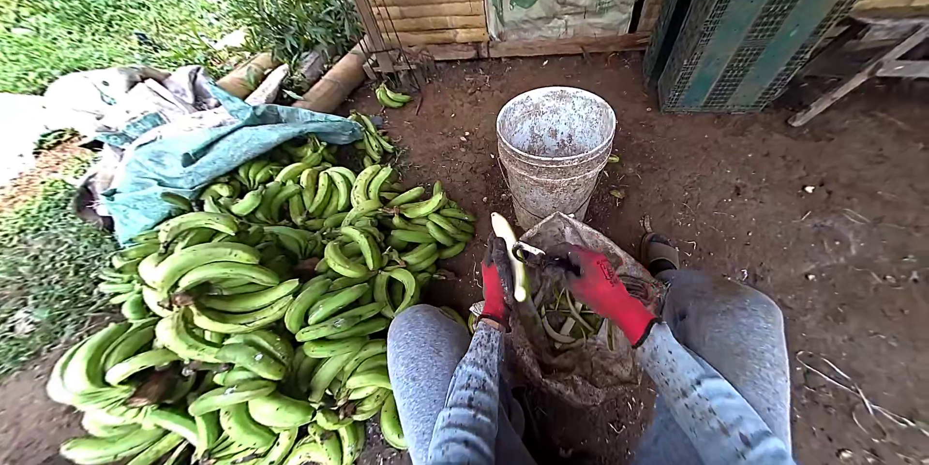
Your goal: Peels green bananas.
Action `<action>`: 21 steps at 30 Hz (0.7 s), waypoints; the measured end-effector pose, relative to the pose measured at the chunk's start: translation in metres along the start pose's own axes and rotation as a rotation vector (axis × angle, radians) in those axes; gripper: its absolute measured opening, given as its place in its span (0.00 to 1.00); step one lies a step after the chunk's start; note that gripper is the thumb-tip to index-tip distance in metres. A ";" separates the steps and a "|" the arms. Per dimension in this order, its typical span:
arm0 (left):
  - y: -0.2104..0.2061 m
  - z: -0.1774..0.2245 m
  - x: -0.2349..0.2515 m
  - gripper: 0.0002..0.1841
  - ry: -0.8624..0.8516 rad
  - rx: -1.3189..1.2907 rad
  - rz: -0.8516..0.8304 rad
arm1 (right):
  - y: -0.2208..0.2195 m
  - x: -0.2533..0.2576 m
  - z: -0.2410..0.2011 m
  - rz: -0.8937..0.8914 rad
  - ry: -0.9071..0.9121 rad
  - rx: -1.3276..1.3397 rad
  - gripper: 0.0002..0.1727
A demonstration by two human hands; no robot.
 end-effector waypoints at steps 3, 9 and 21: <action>0.000 0.002 0.008 0.23 0.018 -0.300 0.029 | -0.032 -0.017 -0.013 -0.151 0.041 -0.107 0.24; -0.012 -0.034 -0.001 0.22 -0.049 0.394 -0.384 | 0.011 0.045 0.034 0.099 -0.123 -0.340 0.26; 0.007 -0.010 0.004 0.25 0.171 -0.242 0.176 | -0.030 -0.019 -0.012 -0.057 -0.002 -0.295 0.27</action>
Point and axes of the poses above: each hand's wrist, its own x-axis towards the middle knuckle, its own y-axis out of the back of the hand, z = x × y, the point moved 8 cm from there along x, towards the middle knuckle, and after that the axes turned 4 degrees about x, right-handed, at the moved point
